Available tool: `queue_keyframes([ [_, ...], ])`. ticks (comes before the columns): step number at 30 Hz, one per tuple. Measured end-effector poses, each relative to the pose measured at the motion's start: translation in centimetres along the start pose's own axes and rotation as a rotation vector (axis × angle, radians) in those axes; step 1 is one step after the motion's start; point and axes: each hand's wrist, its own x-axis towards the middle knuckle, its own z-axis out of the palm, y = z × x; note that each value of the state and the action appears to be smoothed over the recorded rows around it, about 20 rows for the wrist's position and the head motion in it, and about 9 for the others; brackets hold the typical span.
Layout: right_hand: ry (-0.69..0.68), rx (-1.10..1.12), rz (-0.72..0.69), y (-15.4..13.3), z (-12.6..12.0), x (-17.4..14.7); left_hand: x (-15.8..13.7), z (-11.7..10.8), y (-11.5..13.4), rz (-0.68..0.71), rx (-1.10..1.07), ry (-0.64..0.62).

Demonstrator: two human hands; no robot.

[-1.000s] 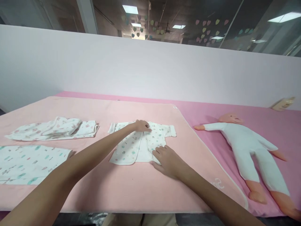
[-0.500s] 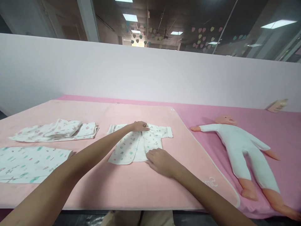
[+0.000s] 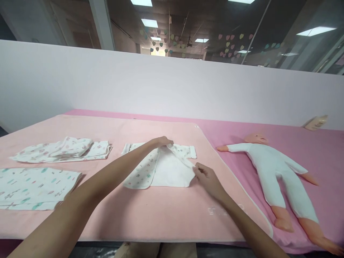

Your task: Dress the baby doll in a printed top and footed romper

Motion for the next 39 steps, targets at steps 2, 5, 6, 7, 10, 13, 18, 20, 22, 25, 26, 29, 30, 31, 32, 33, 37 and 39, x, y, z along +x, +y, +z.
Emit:
queue_keyframes([
  [2,0.082,-0.132,0.065,1.5,-1.8,-0.6,0.5,0.4,0.7,0.024,-0.046,-0.012],
  [5,0.118,-0.365,0.083,3.2,-3.8,-1.9,0.5,1.2,1.2,0.114,-0.090,-0.036],
  [6,0.137,-0.433,0.062,3.6,-4.2,-2.3,0.3,1.4,1.2,0.146,-0.088,-0.035],
  [7,0.160,-0.498,0.028,3.8,-4.3,-2.6,0.1,1.6,1.2,0.178,-0.078,-0.028],
  [10,0.236,-0.647,-0.099,3.3,-3.7,-3.0,-0.7,2.4,1.0,0.253,-0.015,0.009],
  [13,0.242,-0.643,-0.233,1.9,-1.9,-2.4,-1.2,3.4,0.6,0.339,0.151,0.056],
  [18,-0.048,-0.621,-0.436,0.2,1.3,-1.2,-2.1,5.7,-0.6,0.498,0.515,0.112],
  [20,-0.227,-0.644,-0.415,0.1,2.0,-1.2,-2.5,6.5,-1.1,0.493,0.553,0.129],
  [22,-0.342,-0.655,-0.367,0.0,2.4,-1.1,-2.8,6.8,-1.2,0.476,0.578,0.127],
  [25,-0.359,-0.658,-0.350,-0.8,2.7,-0.9,-3.2,6.5,-0.6,0.467,0.622,0.130],
  [26,-0.325,-0.651,-0.360,-1.2,2.9,-0.7,-3.5,6.2,-0.3,0.477,0.639,0.147],
  [29,-0.142,-0.592,-0.358,-3.2,4.4,-0.2,-4.8,4.6,0.5,0.493,0.674,0.266],
  [30,-0.088,-0.569,-0.338,-3.9,5.2,-0.1,-5.4,3.9,0.6,0.465,0.681,0.316],
  [31,-0.058,-0.550,-0.315,-4.6,6.1,0.0,-6.0,3.2,0.6,0.414,0.689,0.355],
  [32,-0.056,-0.541,-0.290,-5.2,7.2,0.2,-6.7,2.5,0.5,0.335,0.702,0.371],
  [33,-0.080,-0.541,-0.264,-5.7,8.3,0.3,-7.3,1.9,0.3,0.240,0.717,0.360],
  [37,-0.211,-0.582,-0.115,-6.6,12.7,1.3,-9.1,0.5,-0.8,-0.043,0.740,0.220],
  [39,-0.223,-0.592,-0.062,-6.6,14.3,2.0,-9.3,0.4,-1.0,-0.070,0.728,0.197],
])
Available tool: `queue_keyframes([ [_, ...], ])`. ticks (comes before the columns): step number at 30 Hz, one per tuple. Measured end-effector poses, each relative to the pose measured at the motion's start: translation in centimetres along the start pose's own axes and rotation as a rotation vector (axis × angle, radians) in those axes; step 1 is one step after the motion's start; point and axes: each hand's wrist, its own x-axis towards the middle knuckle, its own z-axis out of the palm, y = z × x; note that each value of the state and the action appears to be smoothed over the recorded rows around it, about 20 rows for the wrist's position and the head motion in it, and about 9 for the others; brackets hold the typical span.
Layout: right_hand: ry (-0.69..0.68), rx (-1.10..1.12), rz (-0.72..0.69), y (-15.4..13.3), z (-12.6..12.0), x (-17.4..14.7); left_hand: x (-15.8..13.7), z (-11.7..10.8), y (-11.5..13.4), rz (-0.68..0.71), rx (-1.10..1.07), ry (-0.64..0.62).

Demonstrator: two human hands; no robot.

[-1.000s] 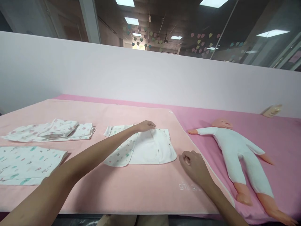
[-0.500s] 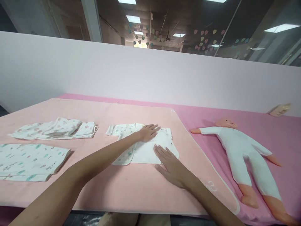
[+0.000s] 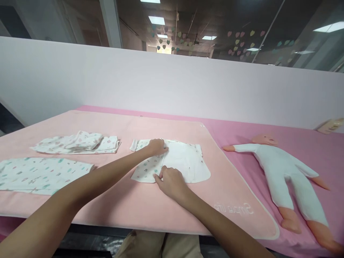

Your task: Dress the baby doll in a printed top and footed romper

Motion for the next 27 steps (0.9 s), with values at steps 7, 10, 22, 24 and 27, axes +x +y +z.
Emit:
queue_keyframes([
  [7,-0.058,0.261,0.157,-0.6,-0.5,1.2,1.5,-0.5,0.4,-0.048,-0.060,-0.051],
  [10,-0.031,0.365,0.233,-0.1,-2.1,0.4,2.4,-1.1,-0.3,-0.084,-0.131,-0.059],
  [22,0.031,0.671,-0.002,-2.6,-2.6,3.1,3.1,-3.5,-6.2,-0.059,-0.416,-0.121],
  [24,0.043,0.732,-0.109,-4.5,-1.7,4.6,2.8,-4.3,-8.0,-0.061,-0.425,-0.116],
  [27,0.015,0.771,-0.260,-7.2,-0.5,6.7,2.1,-5.2,-10.9,-0.069,-0.397,-0.093],
])
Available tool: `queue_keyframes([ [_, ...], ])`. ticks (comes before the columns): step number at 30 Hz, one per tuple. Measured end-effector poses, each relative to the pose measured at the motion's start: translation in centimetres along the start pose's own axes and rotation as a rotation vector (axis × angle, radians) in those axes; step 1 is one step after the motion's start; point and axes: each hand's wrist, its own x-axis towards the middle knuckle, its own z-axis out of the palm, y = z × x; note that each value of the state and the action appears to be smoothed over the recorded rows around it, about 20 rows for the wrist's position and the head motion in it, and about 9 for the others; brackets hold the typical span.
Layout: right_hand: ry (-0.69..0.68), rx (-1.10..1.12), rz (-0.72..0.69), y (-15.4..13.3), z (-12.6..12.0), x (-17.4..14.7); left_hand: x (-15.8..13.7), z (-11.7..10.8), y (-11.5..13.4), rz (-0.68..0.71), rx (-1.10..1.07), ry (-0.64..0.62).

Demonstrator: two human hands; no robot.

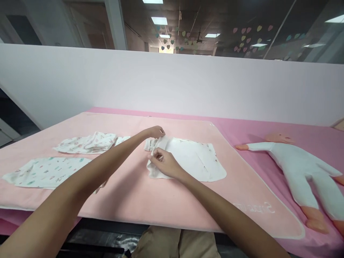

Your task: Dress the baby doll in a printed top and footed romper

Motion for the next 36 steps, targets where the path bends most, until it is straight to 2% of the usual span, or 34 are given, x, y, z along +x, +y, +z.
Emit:
queue_keyframes([
  [3,-0.102,-0.076,-0.120,-0.1,1.3,1.4,-0.9,-0.8,-2.0,0.010,0.056,0.052],
  [6,-0.177,-0.252,-0.236,0.6,1.1,1.1,-1.9,0.0,-3.2,0.041,0.114,0.128],
  [9,-0.267,-0.392,-0.313,1.7,0.4,-0.3,-2.7,2.4,-3.4,0.151,0.158,0.177],
  [12,-0.401,-0.482,-0.349,2.7,0.2,-1.8,-3.4,5.7,-3.3,0.335,0.199,0.136],
  [14,-0.453,-0.514,-0.347,3.2,0.2,-2.3,-3.9,7.6,-3.4,0.374,0.232,0.125],
  [18,-0.493,-0.527,-0.360,3.9,0.3,-2.3,-4.4,9.2,-3.6,0.359,0.264,0.137],
  [22,-0.450,-0.556,-0.395,4.1,0.7,-2.2,-4.6,8.7,-3.0,0.347,0.307,0.151],
  [26,-0.347,-0.604,-0.475,2.4,0.2,-3.4,-5.1,8.1,-1.5,0.321,0.366,0.237],
  [29,-0.219,-0.587,-0.489,0.3,-2.6,-5.9,-6.7,8.2,0.1,0.306,0.278,0.354],
  [31,-0.068,-0.589,-0.444,-0.7,-6.2,-8.2,-8.5,8.7,1.6,0.344,0.184,0.399],
  [33,0.191,-0.621,-0.365,-0.8,-11.3,-10.6,-10.2,9.4,3.7,0.437,0.119,0.393],
  [36,0.529,-0.716,-0.157,0.4,-20.9,-13.8,-11.6,10.8,8.1,0.587,0.058,0.330],
])
